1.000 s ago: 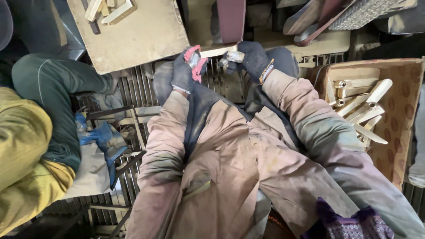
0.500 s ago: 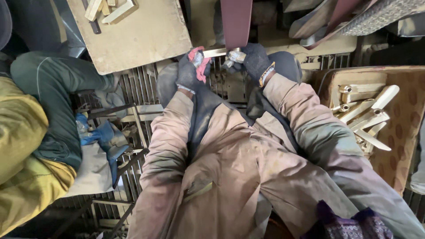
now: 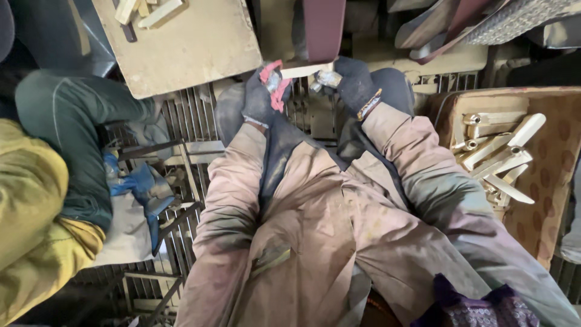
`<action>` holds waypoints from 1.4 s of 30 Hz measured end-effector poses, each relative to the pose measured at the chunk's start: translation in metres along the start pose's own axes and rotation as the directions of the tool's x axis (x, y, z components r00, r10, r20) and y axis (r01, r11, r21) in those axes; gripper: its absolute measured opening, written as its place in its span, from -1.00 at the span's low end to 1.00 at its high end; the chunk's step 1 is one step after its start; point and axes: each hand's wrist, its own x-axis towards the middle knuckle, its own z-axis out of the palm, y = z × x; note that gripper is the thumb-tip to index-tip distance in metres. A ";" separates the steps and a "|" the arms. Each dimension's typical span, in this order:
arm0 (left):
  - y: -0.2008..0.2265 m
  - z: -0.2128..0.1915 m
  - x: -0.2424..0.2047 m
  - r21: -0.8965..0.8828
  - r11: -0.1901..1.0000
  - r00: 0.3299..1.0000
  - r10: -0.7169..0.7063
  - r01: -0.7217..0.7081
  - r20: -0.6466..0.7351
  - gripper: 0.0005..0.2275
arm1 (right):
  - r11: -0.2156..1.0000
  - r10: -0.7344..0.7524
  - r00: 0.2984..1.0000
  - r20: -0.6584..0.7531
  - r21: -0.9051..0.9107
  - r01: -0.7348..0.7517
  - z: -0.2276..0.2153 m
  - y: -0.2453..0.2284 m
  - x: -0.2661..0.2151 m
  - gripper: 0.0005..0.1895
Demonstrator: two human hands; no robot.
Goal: The person sits on the floor and repeatedly sands small wooden pieces against a belt sander. They hold each piece with both hands, rub it against the moving belt, and then place it into a nearby cardboard box. The process is repeated for multiple pieces.
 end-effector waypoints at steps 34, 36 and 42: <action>-0.043 0.002 0.040 -0.049 0.999 0.999 0.010 -0.012 -0.033 -0.61 | 1.000 -0.008 0.999 -0.053 -0.025 0.007 -0.012 -0.007 0.004 -0.76; -0.039 0.002 0.034 -0.031 1.000 1.000 0.002 -0.002 0.022 -0.63 | 0.999 -0.018 0.999 -0.045 -0.029 0.017 -0.010 -0.008 -0.002 -0.76; -0.041 0.004 0.022 -0.162 0.986 0.999 -0.035 0.037 0.016 -0.63 | 0.999 -0.023 0.998 -0.056 -0.035 0.021 -0.014 -0.004 -0.016 -0.76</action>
